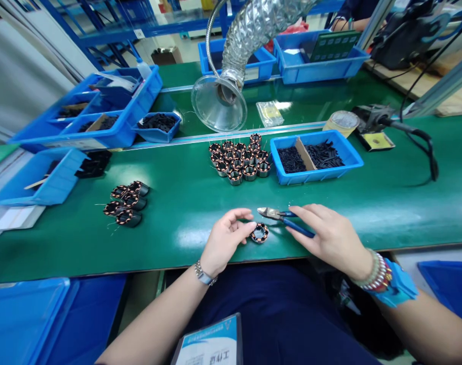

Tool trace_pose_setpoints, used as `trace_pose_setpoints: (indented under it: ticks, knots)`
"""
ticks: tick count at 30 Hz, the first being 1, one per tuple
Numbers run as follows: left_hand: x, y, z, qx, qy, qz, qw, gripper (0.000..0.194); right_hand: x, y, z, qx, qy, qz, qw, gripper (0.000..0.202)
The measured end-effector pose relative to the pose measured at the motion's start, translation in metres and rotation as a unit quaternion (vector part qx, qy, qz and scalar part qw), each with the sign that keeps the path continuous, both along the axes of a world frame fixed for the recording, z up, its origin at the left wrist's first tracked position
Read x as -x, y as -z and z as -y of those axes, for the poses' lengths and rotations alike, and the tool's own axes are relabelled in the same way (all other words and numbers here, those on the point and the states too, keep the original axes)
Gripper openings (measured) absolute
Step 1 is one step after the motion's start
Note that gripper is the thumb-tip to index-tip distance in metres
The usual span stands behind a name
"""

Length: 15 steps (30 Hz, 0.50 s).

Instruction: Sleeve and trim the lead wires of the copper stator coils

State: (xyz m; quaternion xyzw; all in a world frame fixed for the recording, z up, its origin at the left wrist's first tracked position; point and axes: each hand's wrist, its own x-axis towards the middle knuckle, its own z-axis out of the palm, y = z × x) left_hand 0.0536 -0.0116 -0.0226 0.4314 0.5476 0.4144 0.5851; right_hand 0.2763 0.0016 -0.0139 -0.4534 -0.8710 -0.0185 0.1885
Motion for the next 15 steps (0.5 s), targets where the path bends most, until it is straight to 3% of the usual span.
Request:
trace_pose_setpoints:
  ticks: [3,5,9,15]
  knots:
    - [0.01,-0.003,0.01,0.044,0.014,0.025,0.999,0.044,-0.009,-0.003,-0.003,-0.013,0.037,0.055,0.998,0.038]
    - [0.013,-0.002,0.015,0.081,0.023,0.029,0.996,0.036,-0.013,-0.005,-0.004,-0.019,0.042,0.076,0.996,0.038]
    - [0.011,0.005,0.017,0.094,0.008,0.036,0.995,0.016,-0.011,-0.009,0.0,0.001,0.002,0.032,0.999,0.039]
    - [0.003,0.007,0.012,0.073,-0.026,0.047,0.996,0.013,0.002,-0.006,0.008,0.019,-0.057,0.012,0.998,0.035]
